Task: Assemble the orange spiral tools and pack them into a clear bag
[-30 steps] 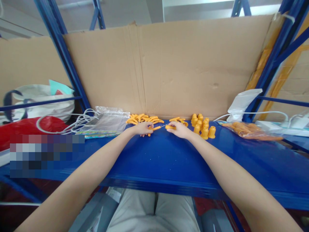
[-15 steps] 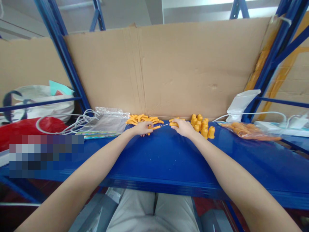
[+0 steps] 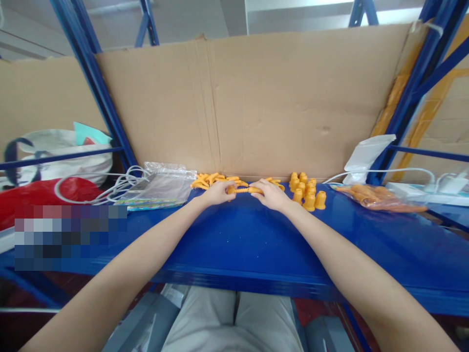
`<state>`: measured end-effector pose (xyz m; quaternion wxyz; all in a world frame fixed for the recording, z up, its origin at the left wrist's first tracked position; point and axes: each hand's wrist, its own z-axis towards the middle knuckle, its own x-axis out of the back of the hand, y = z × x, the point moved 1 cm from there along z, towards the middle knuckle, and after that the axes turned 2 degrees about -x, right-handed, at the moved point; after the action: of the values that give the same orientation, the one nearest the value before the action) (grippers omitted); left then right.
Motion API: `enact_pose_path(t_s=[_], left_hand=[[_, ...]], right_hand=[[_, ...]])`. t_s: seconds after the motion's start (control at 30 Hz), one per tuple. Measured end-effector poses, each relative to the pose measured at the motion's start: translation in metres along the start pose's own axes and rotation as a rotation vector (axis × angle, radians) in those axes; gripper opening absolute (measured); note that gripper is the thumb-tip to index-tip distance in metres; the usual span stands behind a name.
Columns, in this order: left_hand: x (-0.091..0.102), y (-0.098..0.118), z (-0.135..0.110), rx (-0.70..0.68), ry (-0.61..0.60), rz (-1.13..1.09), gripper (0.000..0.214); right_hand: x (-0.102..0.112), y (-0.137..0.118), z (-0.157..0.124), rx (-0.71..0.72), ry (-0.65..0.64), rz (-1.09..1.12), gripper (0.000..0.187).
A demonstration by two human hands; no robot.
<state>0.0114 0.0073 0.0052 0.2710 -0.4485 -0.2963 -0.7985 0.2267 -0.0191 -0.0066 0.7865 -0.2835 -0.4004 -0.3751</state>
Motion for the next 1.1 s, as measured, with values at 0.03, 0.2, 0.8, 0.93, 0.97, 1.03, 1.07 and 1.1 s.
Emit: enact_pose_path(t_s=[0.03,0.2,0.8,0.93,0.97,1.03,1.07,1.1], left_hand=[[0.000,0.000,0.000,0.007,0.008,0.003,0.022],[0.001,-0.007,0.000,0.060,0.024,0.063,0.026],[0.002,-0.007,-0.001,0.020,0.083,0.262,0.037],[0.003,-0.007,-0.001,0.022,0.090,0.271,0.036],[0.003,-0.006,-0.001,0.028,0.097,0.272,0.037],[0.003,-0.005,-0.002,0.035,0.104,0.273,0.038],[0.003,-0.005,-0.002,0.034,0.099,0.274,0.038],[0.003,-0.004,-0.002,0.030,0.088,0.275,0.038]], right_hand=[[-0.002,0.003,0.001,-0.003,0.015,0.032,0.035],[-0.012,0.021,0.006,-0.103,0.006,0.305,0.048],[0.009,0.005,-0.002,-0.562,-0.216,1.006,0.026],[0.010,0.011,-0.004,-0.516,-0.251,1.047,0.035],[0.009,0.011,-0.005,-0.518,-0.248,1.056,0.028],[0.007,0.009,-0.004,-0.530,-0.251,1.081,0.014],[0.005,0.008,-0.004,-0.541,-0.260,1.089,0.016],[0.004,0.007,-0.003,-0.560,-0.267,1.088,0.024]])
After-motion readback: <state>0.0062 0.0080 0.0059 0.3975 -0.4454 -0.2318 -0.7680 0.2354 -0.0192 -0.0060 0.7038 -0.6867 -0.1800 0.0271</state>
